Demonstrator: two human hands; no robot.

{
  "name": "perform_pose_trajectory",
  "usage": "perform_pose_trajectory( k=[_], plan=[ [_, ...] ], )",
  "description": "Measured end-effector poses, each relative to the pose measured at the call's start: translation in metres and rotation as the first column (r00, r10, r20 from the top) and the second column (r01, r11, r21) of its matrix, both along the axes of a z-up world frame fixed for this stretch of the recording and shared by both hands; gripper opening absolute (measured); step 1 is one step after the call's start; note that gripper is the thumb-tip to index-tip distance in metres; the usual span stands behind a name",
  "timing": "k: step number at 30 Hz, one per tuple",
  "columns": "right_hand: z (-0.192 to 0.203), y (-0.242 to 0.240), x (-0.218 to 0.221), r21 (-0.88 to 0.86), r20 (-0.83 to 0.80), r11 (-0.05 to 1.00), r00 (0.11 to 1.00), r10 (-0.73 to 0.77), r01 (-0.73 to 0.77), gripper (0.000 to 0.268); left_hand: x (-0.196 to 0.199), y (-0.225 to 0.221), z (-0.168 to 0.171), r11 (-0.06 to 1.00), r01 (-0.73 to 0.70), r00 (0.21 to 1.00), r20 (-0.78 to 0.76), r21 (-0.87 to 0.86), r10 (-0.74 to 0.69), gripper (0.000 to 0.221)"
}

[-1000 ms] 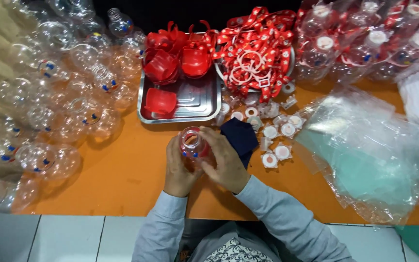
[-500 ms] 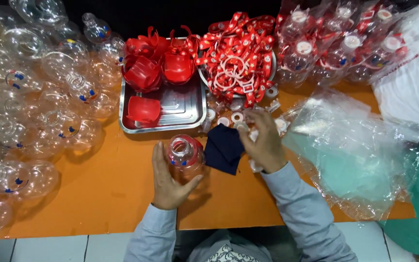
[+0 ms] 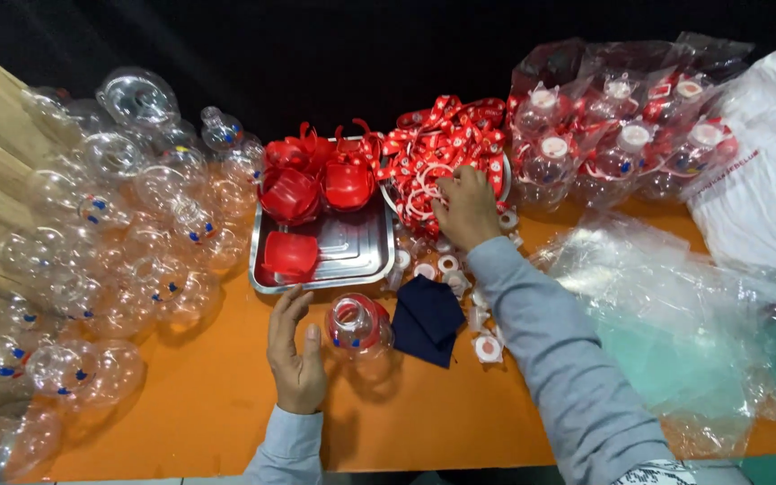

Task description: Assembling small plastic bottles by manually attaching blue caps, red bases, and red decorative straps.

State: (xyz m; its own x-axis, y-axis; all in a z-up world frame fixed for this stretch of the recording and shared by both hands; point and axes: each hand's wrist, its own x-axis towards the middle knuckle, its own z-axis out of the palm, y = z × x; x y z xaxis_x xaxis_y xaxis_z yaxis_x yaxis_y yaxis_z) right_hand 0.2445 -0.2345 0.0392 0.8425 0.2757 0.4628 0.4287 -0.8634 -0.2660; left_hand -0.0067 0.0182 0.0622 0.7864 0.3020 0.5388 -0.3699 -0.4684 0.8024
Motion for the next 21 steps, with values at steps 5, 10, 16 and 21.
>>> perform_pose_trajectory(
  k=[5,10,16,21],
  plan=[
    [-0.004,0.005,0.02,-0.099,0.011,0.995,1.0,-0.02,0.021,0.013,0.011,0.006,0.022,0.997,-0.037,0.999,0.018,0.062,0.036,0.034],
    [0.023,-0.006,0.03,0.237,0.057,0.971,0.998,0.002,-0.015,0.017,0.018,0.014,0.029,0.995,-0.064,0.998,-0.01,0.073,0.065,0.027],
    [0.115,-0.026,0.011,0.566,0.291,0.758,0.939,0.186,-0.326,0.011,0.033,0.017,0.06,0.998,0.069,0.996,0.064,0.008,-0.069,0.027],
    [0.202,-0.018,-0.058,0.709,0.188,0.567,0.888,0.42,-0.419,0.007,0.046,-0.001,0.12,0.965,0.251,0.955,0.146,0.072,-0.259,0.03]
  ],
)
